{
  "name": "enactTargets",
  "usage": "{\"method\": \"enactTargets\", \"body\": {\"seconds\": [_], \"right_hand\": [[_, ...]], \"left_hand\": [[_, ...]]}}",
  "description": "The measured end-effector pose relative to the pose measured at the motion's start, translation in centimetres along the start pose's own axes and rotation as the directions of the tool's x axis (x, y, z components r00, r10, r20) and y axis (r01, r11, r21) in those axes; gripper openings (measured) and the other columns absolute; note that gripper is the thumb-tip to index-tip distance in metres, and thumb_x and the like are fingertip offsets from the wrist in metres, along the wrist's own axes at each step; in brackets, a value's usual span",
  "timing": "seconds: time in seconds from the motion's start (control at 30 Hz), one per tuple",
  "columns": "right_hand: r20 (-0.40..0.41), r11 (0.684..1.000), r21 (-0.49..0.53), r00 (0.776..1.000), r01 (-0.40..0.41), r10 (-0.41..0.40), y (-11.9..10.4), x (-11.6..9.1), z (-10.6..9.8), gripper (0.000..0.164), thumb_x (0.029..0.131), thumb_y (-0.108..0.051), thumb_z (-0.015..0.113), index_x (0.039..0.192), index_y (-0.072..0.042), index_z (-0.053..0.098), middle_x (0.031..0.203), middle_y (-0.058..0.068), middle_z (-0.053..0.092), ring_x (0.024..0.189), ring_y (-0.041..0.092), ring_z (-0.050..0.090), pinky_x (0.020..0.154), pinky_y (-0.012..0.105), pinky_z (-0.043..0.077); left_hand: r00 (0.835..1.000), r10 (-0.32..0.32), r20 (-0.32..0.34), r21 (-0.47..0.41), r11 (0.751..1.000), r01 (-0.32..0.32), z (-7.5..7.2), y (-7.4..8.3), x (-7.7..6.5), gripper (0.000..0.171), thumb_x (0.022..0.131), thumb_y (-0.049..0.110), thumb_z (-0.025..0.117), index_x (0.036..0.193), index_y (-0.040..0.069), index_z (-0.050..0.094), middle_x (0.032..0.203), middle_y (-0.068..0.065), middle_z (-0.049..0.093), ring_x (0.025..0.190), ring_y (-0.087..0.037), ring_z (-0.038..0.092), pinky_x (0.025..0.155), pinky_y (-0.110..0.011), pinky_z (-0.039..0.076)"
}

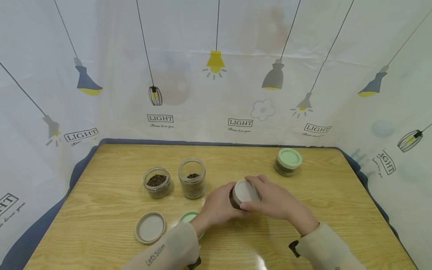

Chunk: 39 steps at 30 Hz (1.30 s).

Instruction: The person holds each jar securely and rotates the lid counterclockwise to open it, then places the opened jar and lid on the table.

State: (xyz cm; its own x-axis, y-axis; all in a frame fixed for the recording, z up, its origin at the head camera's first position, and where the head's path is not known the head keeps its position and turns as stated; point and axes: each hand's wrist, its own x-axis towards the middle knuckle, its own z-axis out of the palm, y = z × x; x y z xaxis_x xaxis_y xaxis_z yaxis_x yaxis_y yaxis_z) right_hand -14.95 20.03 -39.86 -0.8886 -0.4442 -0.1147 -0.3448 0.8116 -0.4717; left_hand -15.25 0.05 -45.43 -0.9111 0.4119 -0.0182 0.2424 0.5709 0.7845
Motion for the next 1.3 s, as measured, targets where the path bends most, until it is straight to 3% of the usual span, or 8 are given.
{"method": "enactTargets", "body": {"seconds": [0.27, 0.53, 0.73, 0.87, 1.1, 1.3], "right_hand": [[0.009, 0.992, -0.123, 1.0, -0.006, 0.008, -0.4, 0.6, 0.8, 0.087, 0.079, -0.07, 0.06, 0.142, -0.014, 0.041, 0.122, 0.01, 0.052, 0.085, 0.018, 0.056, 0.067, 0.037, 0.05], [-0.006, 0.986, -0.163, 1.0, -0.015, 0.014, -0.7, 0.9, 1.3, 0.082, 0.077, -0.072, 0.06, 0.133, -0.013, 0.048, 0.111, 0.008, 0.055, 0.075, 0.015, 0.053, 0.061, 0.034, 0.047], [-0.075, 0.977, -0.209, 0.997, -0.033, 0.018, -1.2, 1.1, 1.2, 0.073, 0.076, -0.067, 0.063, 0.124, -0.012, 0.054, 0.106, 0.006, 0.057, 0.075, 0.017, 0.053, 0.061, 0.035, 0.047], [-0.08, 0.976, -0.212, 0.996, -0.043, 0.027, -1.5, 1.1, 1.1, 0.072, 0.075, -0.067, 0.064, 0.12, -0.012, 0.055, 0.103, 0.006, 0.057, 0.073, 0.017, 0.053, 0.06, 0.035, 0.047], [-0.087, 0.975, -0.219, 0.996, -0.045, 0.026, -1.7, 1.0, 1.1, 0.069, 0.074, -0.066, 0.065, 0.117, -0.012, 0.057, 0.101, 0.005, 0.058, 0.072, 0.017, 0.052, 0.06, 0.034, 0.046], [-0.09, 0.975, -0.221, 0.996, -0.031, 0.011, -1.7, 1.0, 1.1, 0.068, 0.073, -0.065, 0.066, 0.116, -0.012, 0.057, 0.102, 0.004, 0.058, 0.072, 0.016, 0.052, 0.058, 0.033, 0.045]], "left_hand": [[0.999, -0.008, 0.034, 0.019, 1.0, 0.007, -0.1, -0.2, -0.1, 0.084, 0.066, 0.058, 0.079, 0.135, 0.02, 0.049, 0.118, 0.003, 0.062, 0.101, -0.013, 0.057, 0.085, -0.037, 0.05], [0.996, -0.016, 0.083, 0.003, 1.0, 0.016, -0.4, -0.5, -0.1, 0.082, 0.063, 0.06, 0.081, 0.129, 0.019, 0.053, 0.109, 0.005, 0.063, 0.094, -0.01, 0.058, 0.081, -0.035, 0.051], [0.993, -0.033, 0.11, -0.103, 0.994, 0.044, -0.5, -0.2, -0.3, 0.086, 0.065, 0.058, 0.081, 0.135, 0.02, 0.048, 0.12, 0.005, 0.061, 0.104, -0.011, 0.057, 0.091, -0.039, 0.049], [0.987, -0.05, 0.153, -0.17, 0.982, 0.076, -0.6, 0.0, -0.5, 0.088, 0.067, 0.053, 0.082, 0.139, 0.021, 0.043, 0.126, 0.005, 0.058, 0.109, -0.012, 0.055, 0.095, -0.042, 0.047], [0.978, -0.053, 0.204, -0.199, 0.975, 0.094, -1.1, -0.1, -0.5, 0.09, 0.069, 0.048, 0.083, 0.142, 0.019, 0.039, 0.129, 0.003, 0.055, 0.112, -0.014, 0.054, 0.096, -0.042, 0.046], [0.972, -0.024, 0.233, -0.214, 0.974, 0.075, -1.6, -0.4, -0.5, 0.082, 0.069, 0.044, 0.084, 0.138, 0.024, 0.044, 0.126, 0.007, 0.056, 0.113, -0.012, 0.052, 0.097, -0.041, 0.045]]}}
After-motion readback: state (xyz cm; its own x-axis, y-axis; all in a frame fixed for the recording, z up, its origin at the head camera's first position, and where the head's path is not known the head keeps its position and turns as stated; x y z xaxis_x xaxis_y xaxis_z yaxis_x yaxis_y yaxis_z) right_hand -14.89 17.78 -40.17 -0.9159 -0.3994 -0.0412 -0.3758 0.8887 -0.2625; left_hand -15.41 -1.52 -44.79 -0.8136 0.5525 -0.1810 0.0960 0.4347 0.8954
